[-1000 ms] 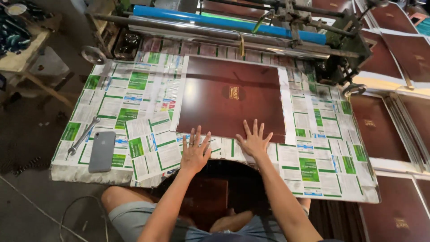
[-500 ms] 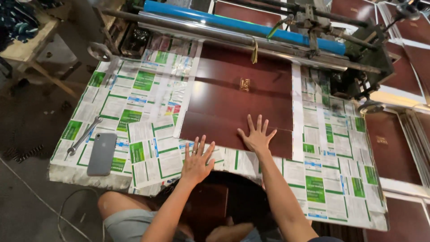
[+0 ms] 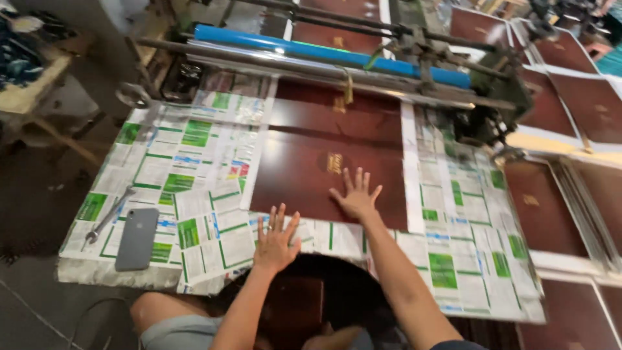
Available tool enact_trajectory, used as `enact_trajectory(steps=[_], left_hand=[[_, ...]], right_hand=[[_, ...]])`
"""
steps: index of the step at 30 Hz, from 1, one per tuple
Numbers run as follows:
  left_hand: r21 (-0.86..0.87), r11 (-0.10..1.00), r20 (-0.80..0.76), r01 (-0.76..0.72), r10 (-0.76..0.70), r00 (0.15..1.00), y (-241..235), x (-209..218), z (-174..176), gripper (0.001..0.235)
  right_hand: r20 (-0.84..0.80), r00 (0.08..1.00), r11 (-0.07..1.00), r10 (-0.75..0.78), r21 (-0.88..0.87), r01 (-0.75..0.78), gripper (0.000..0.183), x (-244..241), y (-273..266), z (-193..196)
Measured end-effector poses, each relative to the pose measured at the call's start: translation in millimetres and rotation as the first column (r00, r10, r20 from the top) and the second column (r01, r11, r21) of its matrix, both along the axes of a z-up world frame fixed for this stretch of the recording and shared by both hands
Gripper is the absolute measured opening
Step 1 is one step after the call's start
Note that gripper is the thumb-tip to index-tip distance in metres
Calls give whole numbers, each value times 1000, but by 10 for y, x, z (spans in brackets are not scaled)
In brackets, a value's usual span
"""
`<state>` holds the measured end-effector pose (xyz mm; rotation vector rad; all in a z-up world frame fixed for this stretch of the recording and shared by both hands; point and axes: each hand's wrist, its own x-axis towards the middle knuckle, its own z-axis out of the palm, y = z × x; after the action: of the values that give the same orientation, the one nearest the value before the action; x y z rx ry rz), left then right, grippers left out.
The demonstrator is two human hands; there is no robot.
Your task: The person feeds printed cover sheets into a finishing machine for lamination or gluing.
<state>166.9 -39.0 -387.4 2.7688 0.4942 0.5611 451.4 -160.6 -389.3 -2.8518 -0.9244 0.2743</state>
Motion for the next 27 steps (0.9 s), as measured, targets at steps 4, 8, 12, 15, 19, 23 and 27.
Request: enact_trajectory(steps=[4, 8, 12, 15, 19, 23, 27], left_hand=[[1, 999, 98, -45, 45, 994, 59, 101, 52, 73], [64, 998, 7, 2, -2, 1000, 437, 312, -48, 65], [323, 926, 25, 197, -217, 976, 774, 575, -328, 37], [376, 874, -72, 308, -303, 950, 862, 731, -174, 24], [379, 853, -147, 359, -327, 933, 852, 721, -102, 19], [483, 835, 32, 261, -315, 949, 830, 662, -34, 15], [479, 848, 114, 226, -315, 942, 743, 466, 227, 15]], right_hand=[[129, 989, 997, 66, 34, -71, 91, -946, -537, -10], [73, 997, 998, 31, 44, -34, 87, -1359, -989, -25], [-29, 998, 992, 47, 116, -43, 89, -1453, -1297, 28], [-41, 999, 990, 25, 142, -19, 94, -1367, -1401, 169], [28, 1000, 974, 2, 225, -8, 96, -1358, -1603, 464], [275, 961, 873, -31, 476, -108, 97, -1589, -1687, 1215], [427, 857, 555, -288, 804, -214, 80, -1523, -1783, 1267]])
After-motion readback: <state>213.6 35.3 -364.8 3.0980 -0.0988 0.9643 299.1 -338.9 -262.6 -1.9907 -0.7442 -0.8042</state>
